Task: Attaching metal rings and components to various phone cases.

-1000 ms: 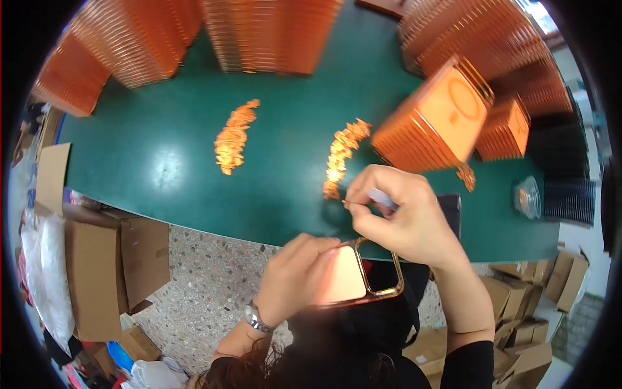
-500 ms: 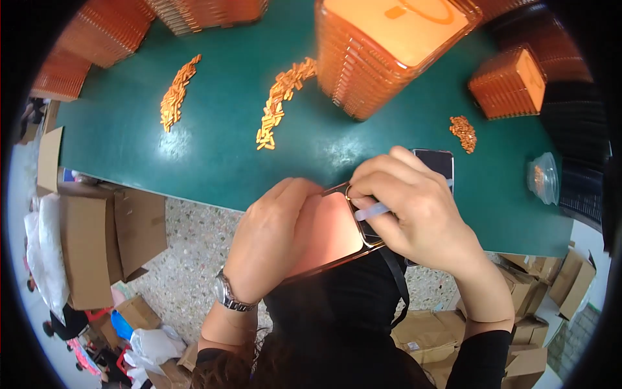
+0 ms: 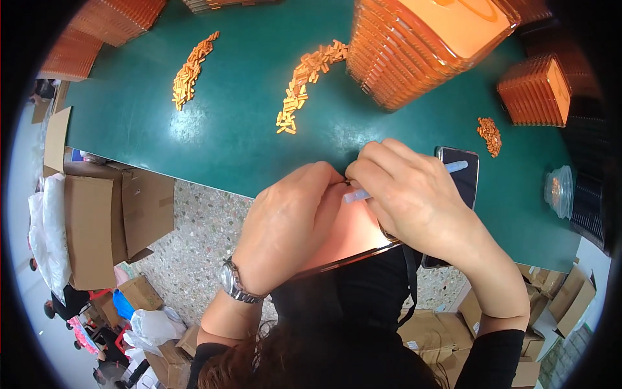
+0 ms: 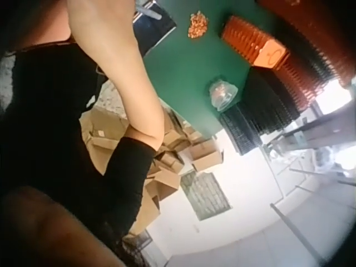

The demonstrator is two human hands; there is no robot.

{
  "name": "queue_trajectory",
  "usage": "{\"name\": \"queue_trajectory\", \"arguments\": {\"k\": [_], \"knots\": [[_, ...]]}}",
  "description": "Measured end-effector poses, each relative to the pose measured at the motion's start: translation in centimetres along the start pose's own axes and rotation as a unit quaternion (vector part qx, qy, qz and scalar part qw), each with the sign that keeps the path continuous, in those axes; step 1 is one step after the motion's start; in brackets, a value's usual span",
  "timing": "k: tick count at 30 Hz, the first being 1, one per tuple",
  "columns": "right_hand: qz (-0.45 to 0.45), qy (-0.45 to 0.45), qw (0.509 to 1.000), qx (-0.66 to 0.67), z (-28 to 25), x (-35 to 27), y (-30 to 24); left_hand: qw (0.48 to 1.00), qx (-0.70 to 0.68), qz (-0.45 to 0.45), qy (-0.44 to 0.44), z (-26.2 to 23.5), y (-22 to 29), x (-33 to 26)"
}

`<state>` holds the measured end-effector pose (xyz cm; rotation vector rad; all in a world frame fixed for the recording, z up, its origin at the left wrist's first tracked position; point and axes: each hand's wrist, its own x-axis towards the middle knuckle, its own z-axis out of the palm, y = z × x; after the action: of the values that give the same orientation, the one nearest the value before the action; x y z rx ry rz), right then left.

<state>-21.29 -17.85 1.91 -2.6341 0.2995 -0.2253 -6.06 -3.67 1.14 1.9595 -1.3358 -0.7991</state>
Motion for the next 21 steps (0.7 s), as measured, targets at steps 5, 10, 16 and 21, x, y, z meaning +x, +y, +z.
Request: {"name": "queue_trajectory", "arguments": {"k": [5, 10, 16, 21], "knots": [[0.013, -0.046, 0.998, 0.042, -0.3, 0.3, 0.8, 0.999, 0.025, 0.028, -0.003, 0.0, -0.3, 0.3], [0.05, -0.011, 0.997, 0.055, -2.0, -1.0, 0.5, 0.996, 0.078, 0.031, 0.004, 0.5, 0.1, 0.3], [-0.023, 0.017, 0.997, -0.076, -0.4, -2.0, 0.2, 0.995, 0.093, 0.042, 0.0, 0.6, 0.2, 0.3], [-0.026, 0.018, 0.992, -0.121, 0.3, -1.7, -0.4, 0.993, 0.095, 0.068, 0.015, 0.9, 0.0, 0.3]]}}
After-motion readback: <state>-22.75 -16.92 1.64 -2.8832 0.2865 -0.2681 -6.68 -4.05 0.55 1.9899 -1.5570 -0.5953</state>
